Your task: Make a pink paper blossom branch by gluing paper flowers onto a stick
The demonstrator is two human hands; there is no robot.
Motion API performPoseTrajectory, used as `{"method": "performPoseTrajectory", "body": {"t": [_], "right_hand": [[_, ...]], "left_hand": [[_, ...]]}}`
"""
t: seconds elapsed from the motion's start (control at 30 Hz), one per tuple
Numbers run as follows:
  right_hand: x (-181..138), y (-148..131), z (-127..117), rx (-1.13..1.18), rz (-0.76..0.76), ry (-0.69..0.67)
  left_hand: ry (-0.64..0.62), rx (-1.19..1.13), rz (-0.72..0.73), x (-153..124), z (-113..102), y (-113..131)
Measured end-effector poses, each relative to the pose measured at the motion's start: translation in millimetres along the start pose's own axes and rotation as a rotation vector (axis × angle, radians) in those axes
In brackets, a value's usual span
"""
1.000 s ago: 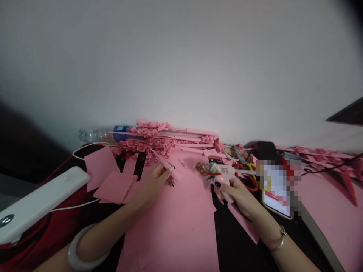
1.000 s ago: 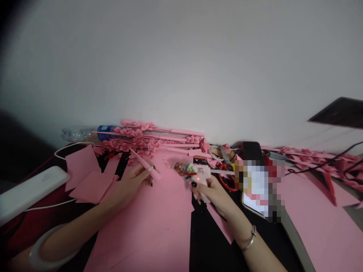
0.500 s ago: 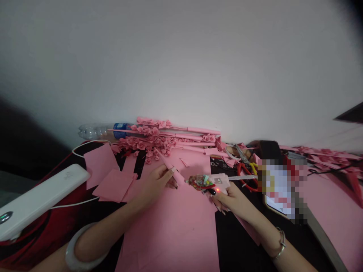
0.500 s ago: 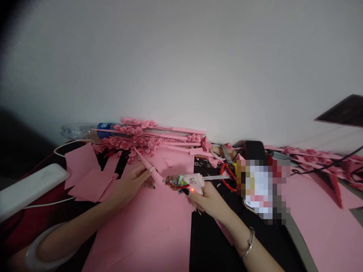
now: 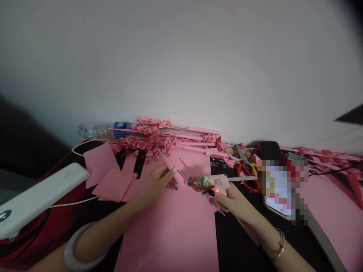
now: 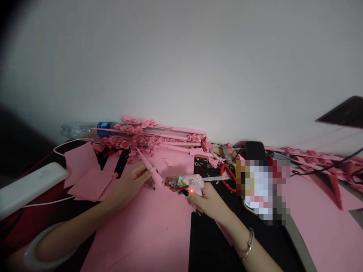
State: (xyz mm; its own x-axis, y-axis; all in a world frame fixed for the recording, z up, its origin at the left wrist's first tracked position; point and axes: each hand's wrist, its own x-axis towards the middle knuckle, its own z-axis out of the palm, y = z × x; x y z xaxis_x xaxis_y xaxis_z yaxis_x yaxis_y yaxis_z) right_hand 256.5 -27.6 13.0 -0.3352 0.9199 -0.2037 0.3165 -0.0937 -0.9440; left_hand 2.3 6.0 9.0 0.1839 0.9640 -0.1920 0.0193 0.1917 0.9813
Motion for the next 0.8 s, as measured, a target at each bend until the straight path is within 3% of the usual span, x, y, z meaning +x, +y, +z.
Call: {"method": "performPoseTrajectory", "body": {"t": [0.8], "right_hand": [[0.8, -0.1, 0.7, -0.033, 0.006, -0.026]], "left_hand": [[0.014, -0.042, -0.036, -3.6, 2.3, 6.4]]}}
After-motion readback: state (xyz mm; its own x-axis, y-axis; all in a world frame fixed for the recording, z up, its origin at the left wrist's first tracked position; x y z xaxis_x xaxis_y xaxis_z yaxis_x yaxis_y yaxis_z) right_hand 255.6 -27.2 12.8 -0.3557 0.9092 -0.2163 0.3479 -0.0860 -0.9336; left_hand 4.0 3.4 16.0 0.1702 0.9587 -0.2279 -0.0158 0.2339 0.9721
